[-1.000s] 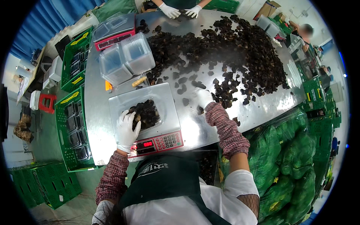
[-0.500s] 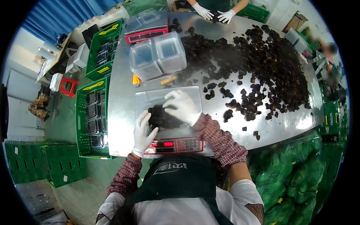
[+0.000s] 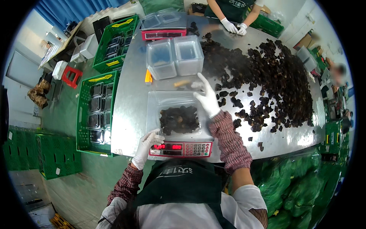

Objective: The person sorts black dried fungi on a metal table, weighing portions into plastic containers using a digital scale and placing filled containers into green crates.

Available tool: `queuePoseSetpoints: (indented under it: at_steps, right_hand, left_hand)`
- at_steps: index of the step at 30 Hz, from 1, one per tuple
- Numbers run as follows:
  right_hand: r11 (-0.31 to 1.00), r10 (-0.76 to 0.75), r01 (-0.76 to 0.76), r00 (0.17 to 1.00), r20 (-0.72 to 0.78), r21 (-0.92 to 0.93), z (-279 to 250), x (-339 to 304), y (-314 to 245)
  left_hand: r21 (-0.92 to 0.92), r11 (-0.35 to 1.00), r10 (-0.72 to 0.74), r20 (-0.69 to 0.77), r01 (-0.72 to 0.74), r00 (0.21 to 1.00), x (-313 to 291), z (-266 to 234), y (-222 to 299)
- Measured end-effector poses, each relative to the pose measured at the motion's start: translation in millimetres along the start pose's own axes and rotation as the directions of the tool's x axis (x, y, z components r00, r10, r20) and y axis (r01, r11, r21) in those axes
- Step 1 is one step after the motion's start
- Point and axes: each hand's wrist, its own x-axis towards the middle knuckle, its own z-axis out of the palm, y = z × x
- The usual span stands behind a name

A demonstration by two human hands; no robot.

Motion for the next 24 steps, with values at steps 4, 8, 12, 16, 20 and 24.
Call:
queuePoseSetpoints:
  at_steps: [4,8,12,16,20,24]
  right_hand:
    - [0.890,-0.219,0.319,0.926,0.307,-0.327,-28,-69,-31]
    - [0.785,-0.092,0.227,0.963,0.255,-0.576,-33,-121,-10]
    - [0.927,0.368,-0.357,0.924,0.098,-0.118,-28,-129,13]
    - [0.898,0.434,-0.439,0.883,0.176,-0.012,-23,-122,23]
    - [0.933,0.352,-0.360,0.909,0.221,-0.008,19,-100,4]
    - [0.891,0.226,-0.017,0.883,0.412,-0.453,80,-43,-21]
  left_hand:
    - [-0.053,0.999,0.012,0.001,-0.012,1.000,-6,5,9]
    - [0.009,1.000,0.022,-0.016,-0.022,1.000,4,0,0]
    - [0.114,0.993,0.021,-0.067,-0.013,0.998,15,1,-13]
    - [0.066,0.998,-0.010,-0.031,0.012,0.999,14,-1,-6]
    - [-0.105,0.979,0.167,-0.074,-0.174,0.983,3,-28,4]
    - [-0.113,0.919,0.334,-0.286,-0.378,0.898,-24,-97,34]
